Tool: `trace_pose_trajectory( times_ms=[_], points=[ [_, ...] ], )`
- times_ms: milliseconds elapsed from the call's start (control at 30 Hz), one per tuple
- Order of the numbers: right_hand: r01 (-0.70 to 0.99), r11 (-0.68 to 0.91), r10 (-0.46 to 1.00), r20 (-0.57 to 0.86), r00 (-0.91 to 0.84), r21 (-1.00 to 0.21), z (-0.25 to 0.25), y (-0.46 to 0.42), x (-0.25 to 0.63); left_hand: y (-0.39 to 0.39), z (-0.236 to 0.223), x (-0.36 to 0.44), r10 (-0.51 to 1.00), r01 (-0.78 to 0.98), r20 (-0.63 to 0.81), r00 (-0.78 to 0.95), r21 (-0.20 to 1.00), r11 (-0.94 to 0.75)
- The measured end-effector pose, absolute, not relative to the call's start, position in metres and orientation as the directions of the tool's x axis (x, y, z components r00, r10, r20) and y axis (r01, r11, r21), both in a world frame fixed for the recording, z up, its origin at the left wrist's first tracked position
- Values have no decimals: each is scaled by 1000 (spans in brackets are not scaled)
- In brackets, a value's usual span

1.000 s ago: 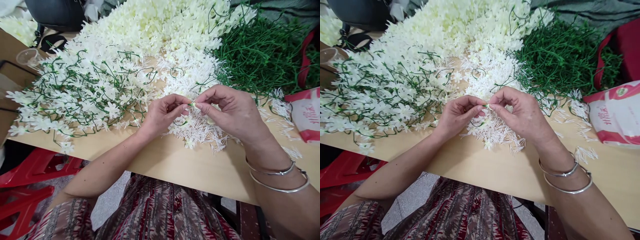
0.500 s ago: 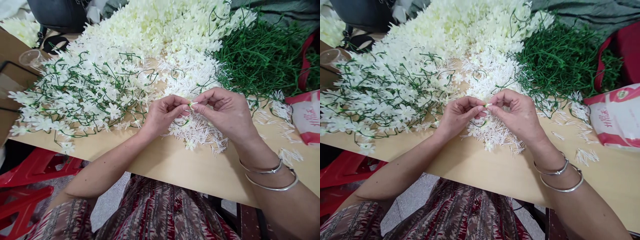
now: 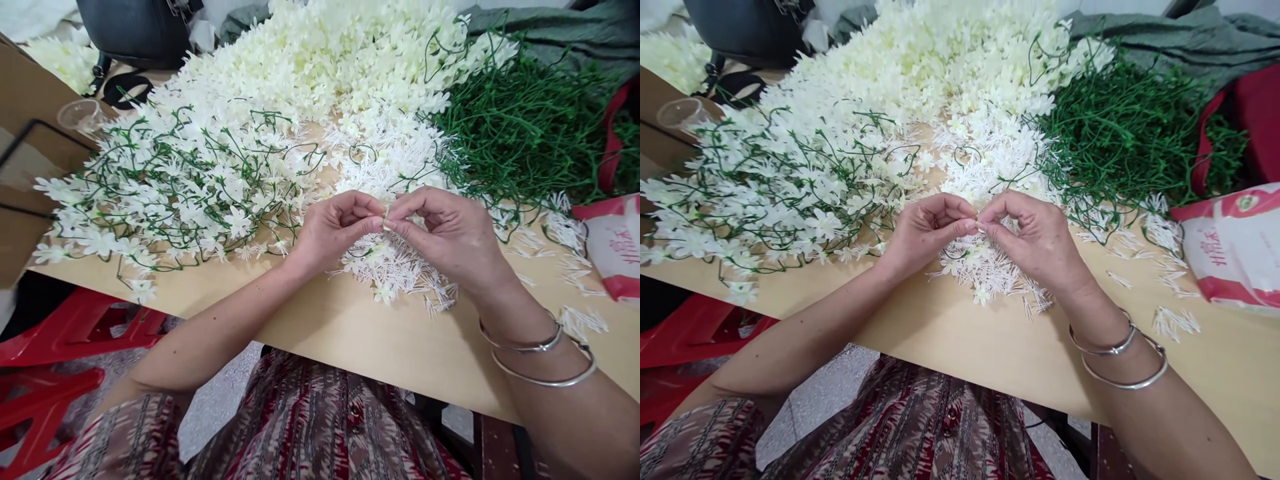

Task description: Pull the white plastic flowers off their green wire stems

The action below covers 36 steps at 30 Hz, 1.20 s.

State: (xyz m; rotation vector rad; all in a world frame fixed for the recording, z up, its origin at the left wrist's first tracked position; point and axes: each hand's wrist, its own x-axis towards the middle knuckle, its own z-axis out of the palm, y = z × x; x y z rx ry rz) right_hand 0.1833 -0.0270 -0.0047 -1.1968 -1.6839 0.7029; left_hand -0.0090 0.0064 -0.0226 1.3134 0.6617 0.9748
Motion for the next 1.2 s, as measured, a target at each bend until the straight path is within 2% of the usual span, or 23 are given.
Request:
trace_pose_trajectory(
  times_ms=[300, 533, 967, 1200],
  points=[
    [243, 250, 968, 238, -75, -937, 3, -23, 186, 7, -25, -5, 876, -182, 95, 474, 983, -8],
    [204, 165, 986, 154, -68, -965, 7, -23, 188, 3, -22, -11, 859, 10, 69, 507, 996, -85],
    [183, 111, 993, 103, -54, -977, 8, -22, 193, 9, -21, -13, 851, -111, 95, 517, 993, -44],
    [207, 88, 990, 62, -127, -974, 12, -26, 190, 5, -13, -14, 891, -137, 164, 424, 984, -116]
  ],
)
